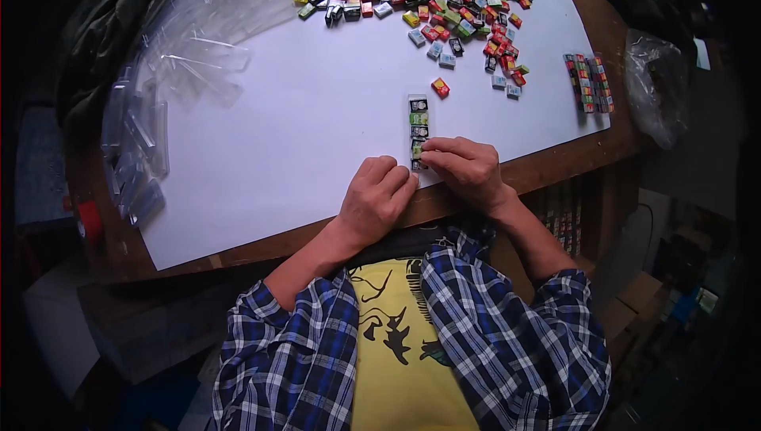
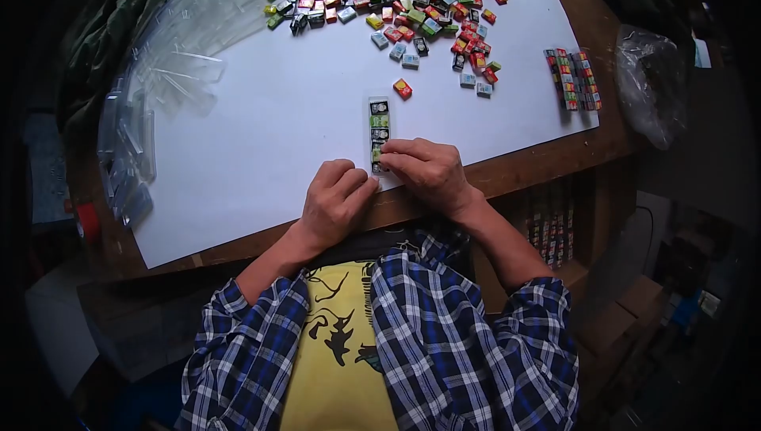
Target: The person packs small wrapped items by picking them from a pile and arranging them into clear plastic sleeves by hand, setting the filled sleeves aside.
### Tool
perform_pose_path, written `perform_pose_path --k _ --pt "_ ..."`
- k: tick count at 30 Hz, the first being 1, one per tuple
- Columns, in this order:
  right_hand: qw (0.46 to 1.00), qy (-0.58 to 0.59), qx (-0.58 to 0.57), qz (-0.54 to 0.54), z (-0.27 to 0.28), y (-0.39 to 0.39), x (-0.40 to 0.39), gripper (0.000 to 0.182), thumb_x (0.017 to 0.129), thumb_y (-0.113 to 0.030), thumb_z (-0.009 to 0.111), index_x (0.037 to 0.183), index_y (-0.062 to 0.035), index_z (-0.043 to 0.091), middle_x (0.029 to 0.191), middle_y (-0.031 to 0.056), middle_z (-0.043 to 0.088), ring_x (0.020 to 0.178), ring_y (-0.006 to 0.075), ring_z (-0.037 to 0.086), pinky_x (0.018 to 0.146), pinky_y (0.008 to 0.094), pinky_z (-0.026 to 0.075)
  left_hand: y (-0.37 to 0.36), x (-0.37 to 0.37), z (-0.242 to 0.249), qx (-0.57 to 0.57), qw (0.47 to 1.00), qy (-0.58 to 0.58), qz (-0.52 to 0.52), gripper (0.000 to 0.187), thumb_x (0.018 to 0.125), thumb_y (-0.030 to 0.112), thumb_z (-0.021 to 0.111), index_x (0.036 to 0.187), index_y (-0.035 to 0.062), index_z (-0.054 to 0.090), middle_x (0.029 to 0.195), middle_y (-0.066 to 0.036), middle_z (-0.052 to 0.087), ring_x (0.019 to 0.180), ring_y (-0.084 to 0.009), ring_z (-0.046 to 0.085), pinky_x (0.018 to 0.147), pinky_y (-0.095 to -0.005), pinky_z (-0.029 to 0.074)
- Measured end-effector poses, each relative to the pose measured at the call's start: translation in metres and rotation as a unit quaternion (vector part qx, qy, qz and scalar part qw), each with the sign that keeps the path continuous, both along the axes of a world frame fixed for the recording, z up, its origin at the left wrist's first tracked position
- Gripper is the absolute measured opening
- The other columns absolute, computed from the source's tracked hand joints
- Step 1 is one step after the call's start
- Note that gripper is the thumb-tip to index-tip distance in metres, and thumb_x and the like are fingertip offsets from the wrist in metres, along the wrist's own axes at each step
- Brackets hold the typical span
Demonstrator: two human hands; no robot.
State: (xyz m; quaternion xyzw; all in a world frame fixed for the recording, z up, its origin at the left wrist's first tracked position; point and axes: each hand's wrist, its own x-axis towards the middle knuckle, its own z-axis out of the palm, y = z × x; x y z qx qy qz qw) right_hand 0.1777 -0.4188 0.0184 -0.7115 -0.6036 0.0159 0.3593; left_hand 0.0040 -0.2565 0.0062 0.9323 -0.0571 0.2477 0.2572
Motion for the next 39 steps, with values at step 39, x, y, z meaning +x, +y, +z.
perform_pose_path --k 39 --pt "0.999 0.034 0.004 -0.014 0.001 0.029 0.031 0.022 0.083 0.000 0.085 0.104 -0.0055 0.079 0.106 0.0103 0.078 0.092 0.0252 0.079 0.078 0.0339 0.066 -0.002 0.008 0.000 0.006 1.000 0.001 -0.002 0.029 0.087 0.008 0.071 0.113 -0.0026 0.076 0.131 -0.015 0.070 0.128 -0.0363 0.063 0.108 -0.0488 0.054"
